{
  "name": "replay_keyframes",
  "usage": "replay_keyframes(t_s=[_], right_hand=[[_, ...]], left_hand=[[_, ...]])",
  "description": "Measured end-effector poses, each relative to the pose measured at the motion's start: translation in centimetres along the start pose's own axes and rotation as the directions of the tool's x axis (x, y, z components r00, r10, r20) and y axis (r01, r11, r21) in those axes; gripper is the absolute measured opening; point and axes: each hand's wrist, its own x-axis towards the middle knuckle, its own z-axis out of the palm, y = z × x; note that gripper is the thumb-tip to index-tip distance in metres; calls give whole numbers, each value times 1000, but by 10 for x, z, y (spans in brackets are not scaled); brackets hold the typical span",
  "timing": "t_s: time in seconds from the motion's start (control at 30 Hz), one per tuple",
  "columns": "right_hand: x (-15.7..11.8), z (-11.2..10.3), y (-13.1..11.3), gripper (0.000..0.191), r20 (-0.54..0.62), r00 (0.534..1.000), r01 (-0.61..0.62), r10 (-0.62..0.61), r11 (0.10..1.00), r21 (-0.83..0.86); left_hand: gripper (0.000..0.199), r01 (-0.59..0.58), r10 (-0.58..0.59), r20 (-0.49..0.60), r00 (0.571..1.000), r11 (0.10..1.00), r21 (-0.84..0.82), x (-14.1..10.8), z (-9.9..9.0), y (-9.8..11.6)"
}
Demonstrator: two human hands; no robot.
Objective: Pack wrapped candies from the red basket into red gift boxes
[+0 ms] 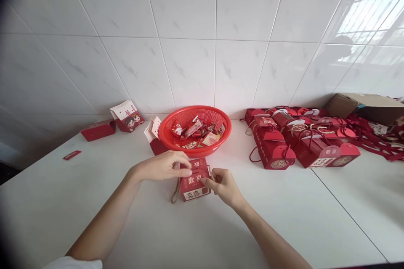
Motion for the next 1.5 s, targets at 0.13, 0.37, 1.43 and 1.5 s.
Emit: replay_keyframes(t_s=[0.13, 0.37, 1.43, 1.5], right_hand=[[3, -2, -1, 64, -37, 997, -64, 64, 998, 15], [1, -13, -31, 52, 36, 996, 79, -86, 983, 166], [18, -18, -91, 38, 131, 980, 141, -148, 988, 61], [14, -17, -101, 38, 138, 969, 203, -207, 978, 44]], left_hand=[[26, 117, -119, 21, 993, 991, 67, 1, 3, 3], [15, 133, -137, 41, 990, 987, 95, 1, 7, 15], [41, -74, -40, -125, 991, 618, -782, -30, -30, 44], [43, -106, 1, -137, 991, 634, -766, -28, -27, 60]])
